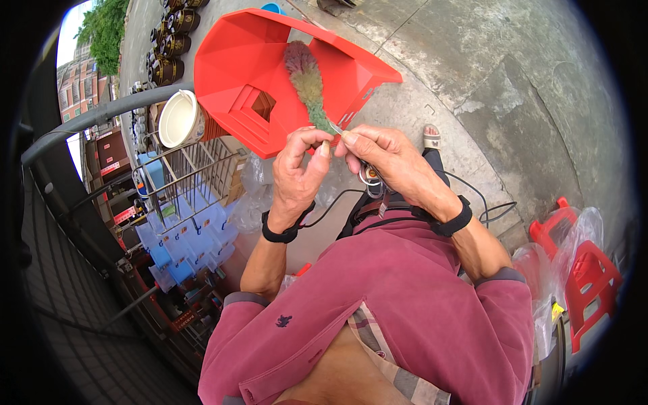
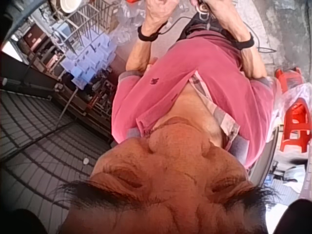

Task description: The person repeatedly inserts a small white cylindrical object into a thin wire and twists the wire to secure it. The hands work continuously with the same small components throughout the clip.

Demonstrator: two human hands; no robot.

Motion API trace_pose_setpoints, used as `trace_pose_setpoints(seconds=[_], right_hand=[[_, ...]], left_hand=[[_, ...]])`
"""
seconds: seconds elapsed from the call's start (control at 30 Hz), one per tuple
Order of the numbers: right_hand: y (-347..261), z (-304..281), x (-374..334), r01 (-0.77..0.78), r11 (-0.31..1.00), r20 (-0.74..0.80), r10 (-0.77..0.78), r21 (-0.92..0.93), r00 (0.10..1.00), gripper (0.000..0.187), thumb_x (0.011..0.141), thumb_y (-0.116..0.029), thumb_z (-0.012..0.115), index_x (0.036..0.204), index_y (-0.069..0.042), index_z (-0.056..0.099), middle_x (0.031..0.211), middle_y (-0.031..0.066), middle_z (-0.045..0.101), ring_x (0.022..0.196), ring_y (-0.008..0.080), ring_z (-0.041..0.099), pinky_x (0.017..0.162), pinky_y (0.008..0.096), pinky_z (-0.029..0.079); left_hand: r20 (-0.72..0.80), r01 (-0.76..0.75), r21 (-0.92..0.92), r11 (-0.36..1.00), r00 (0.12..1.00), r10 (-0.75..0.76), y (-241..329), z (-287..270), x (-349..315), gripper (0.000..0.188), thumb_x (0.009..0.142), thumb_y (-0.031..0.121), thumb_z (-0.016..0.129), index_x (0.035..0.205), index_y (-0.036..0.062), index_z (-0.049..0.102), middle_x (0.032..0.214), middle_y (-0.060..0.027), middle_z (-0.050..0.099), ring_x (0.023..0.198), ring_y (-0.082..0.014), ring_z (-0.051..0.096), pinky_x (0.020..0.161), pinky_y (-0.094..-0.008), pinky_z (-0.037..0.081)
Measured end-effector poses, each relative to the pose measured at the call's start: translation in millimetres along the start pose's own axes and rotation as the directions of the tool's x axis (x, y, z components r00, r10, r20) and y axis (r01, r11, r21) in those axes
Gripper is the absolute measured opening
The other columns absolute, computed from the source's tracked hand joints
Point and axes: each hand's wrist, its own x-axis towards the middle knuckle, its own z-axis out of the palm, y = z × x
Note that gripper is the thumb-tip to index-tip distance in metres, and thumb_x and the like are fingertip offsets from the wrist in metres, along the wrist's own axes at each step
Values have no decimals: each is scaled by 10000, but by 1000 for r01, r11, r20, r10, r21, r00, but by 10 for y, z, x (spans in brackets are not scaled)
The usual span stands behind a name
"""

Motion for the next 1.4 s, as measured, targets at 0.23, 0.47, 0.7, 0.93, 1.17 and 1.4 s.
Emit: trace_pose_setpoints(seconds=[0.23, 0.47, 0.7, 0.93, 1.17, 1.4], right_hand=[[-86, -11, -40, -117, 992, 34, 115, 53, 993, 410, 1156, -401, 503, 1038, -59, 696, 748, -31, 579, 663, 44, 458, 603, 231, 340], [-98, -16, -50, -76, 997, 55, 77, -17, 996, 324, 1130, -325, 583, 936, -69, 619, 753, -38, 569, 662, 41, 471, 590, 238, 349], [-86, -83, -47, -47, 989, 93, 61, -143, 994, 351, 1098, -348, 631, 885, -69, 621, 703, -53, 545, 617, 25, 423, 544, 257, 323], [-120, -81, -49, -55, 979, 90, 74, -197, 993, 362, 1105, -335, 630, 864, -67, 600, 708, -43, 560, 626, 23, 430, 546, 257, 332], [-116, -79, -71, -44, 983, 100, 63, -180, 993, 368, 1110, -326, 625, 851, -68, 587, 702, -38, 554, 622, 26, 427, 542, 263, 331], [-89, -15, -78, -10, 993, 185, 32, -117, 982, 371, 1109, -329, 632, 848, -70, 583, 700, -44, 548, 632, 32, 431, 553, 265, 335]], left_hand=[[27, -111, 47, 993, 994, 110, -9, -24, 25, 208, 893, 17, 723, 1086, 74, 667, 828, -30, 643, 915, -243, 611, 997, -416, 459], [51, -191, 74, 979, 981, 187, -10, -25, 58, 218, 870, 1, 718, 1062, 77, 649, 811, -27, 617, 832, -226, 613, 988, -407, 458], [113, -215, 112, 970, 973, 202, 8, -62, 36, 224, 857, -2, 722, 1057, 72, 652, 819, -40, 627, 821, -234, 615, 963, -404, 490], [137, -246, 127, 961, 964, 228, 8, -56, 44, 237, 845, -3, 723, 1059, 70, 651, 791, -18, 598, 778, -214, 602, 1030, -430, 455], [146, -210, 71, 975, 969, 198, 9, -46, 21, 246, 836, -6, 727, 1060, 66, 653, 805, -29, 602, 787, -232, 602, 1036, -437, 458], [239, -165, 120, 979, 962, 133, 15, -103, -18, 245, 873, 9, 715, 1113, 38, 679, 1053, -102, 690, 1111, -302, 636, 935, -408, 535]])
